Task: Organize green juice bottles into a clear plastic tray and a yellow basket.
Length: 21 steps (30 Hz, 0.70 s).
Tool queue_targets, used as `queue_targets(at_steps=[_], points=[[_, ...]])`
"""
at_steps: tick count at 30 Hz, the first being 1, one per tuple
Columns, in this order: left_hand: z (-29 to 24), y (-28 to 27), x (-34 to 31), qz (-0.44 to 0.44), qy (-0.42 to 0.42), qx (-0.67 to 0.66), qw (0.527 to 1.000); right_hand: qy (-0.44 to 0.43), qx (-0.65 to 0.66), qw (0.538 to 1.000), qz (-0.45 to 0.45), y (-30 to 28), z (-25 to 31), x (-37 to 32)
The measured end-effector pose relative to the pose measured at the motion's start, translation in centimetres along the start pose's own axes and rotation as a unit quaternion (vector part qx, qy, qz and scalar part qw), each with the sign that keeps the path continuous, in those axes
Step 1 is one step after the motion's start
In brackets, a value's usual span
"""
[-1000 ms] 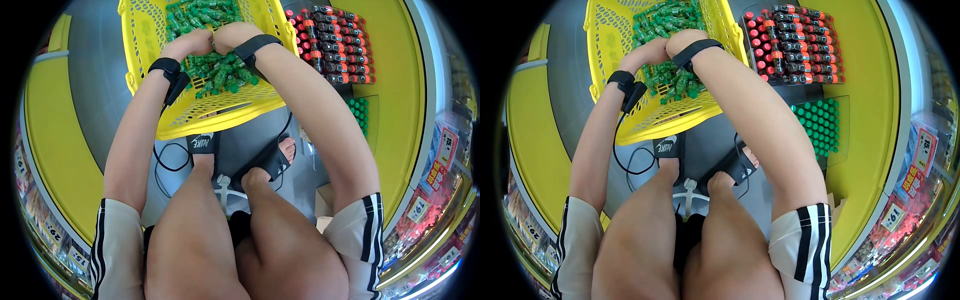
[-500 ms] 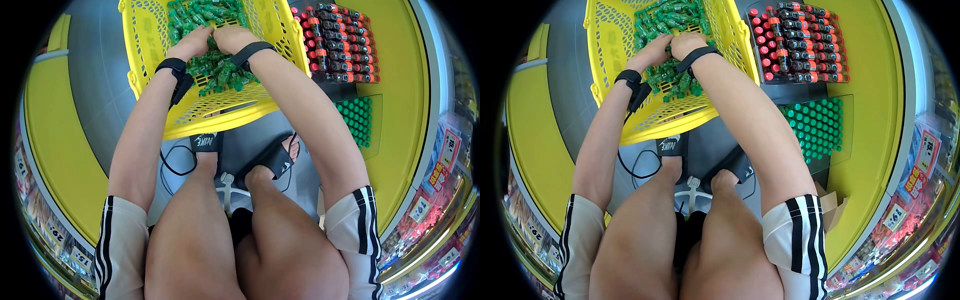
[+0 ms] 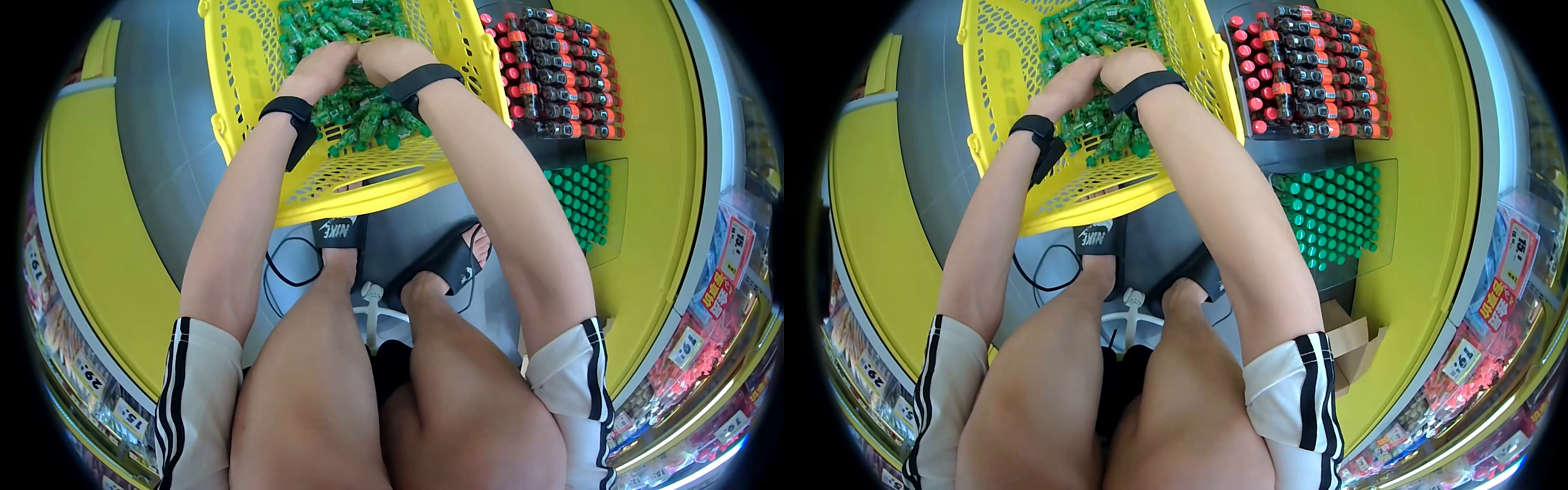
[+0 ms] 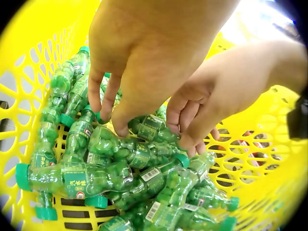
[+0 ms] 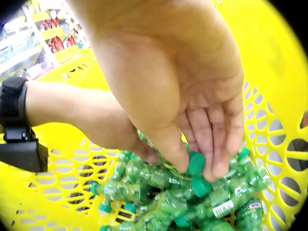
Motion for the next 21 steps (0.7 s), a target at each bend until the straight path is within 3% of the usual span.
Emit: queue_targets(at_steps=[3,10,12,13,14,18,21], points=[[-0.8,-0.9,0.1,0.022,-0.030,-0.026,0.999,-0.015,-0.014,1.000,-0.020,-2.5,0.8,-2.4],[-6.5,-6.1,-0.9,-0.040,0.096,-0.073,0.992,-0.056,-0.070,0.987,-0.131,-4.1,1.1,-5.9],[-6.8,-6.7,-1.0,-0.065,0.113,-0.056,0.990,0.003,-0.019,0.967,-0.254,-6.0,0.5,-7.8],[-6.3,-6.4,-0.4,-0.068,0.153,-0.102,0.981,0.051,0.003,0.977,-0.206,-7.1,1.0,-9.4],[-5.7,-6.1,-0.1,-0.069,0.193,-0.148,0.968,0.049,0.009,0.972,-0.231,-7.9,1.4,-10.8],[-8.2,-7.2,-2.1,-0.081,0.189,-0.148,0.967,0.036,0.034,0.954,-0.295,-9.9,2.2,-15.0],[-9.1,-7.0,-3.0,-0.041,0.135,-0.304,0.942,0.025,0.061,0.947,-0.314,-11.1,1.8,-17.2]])
Point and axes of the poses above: each hand's wrist, its own x-axis towards the middle knuckle, its own y-axis out of the palm, z = x × y, the point moved 9 cm from there along x, towards the middle knuckle, and after that the axes turned 7 degrees about -y, right-handed, at the moved point
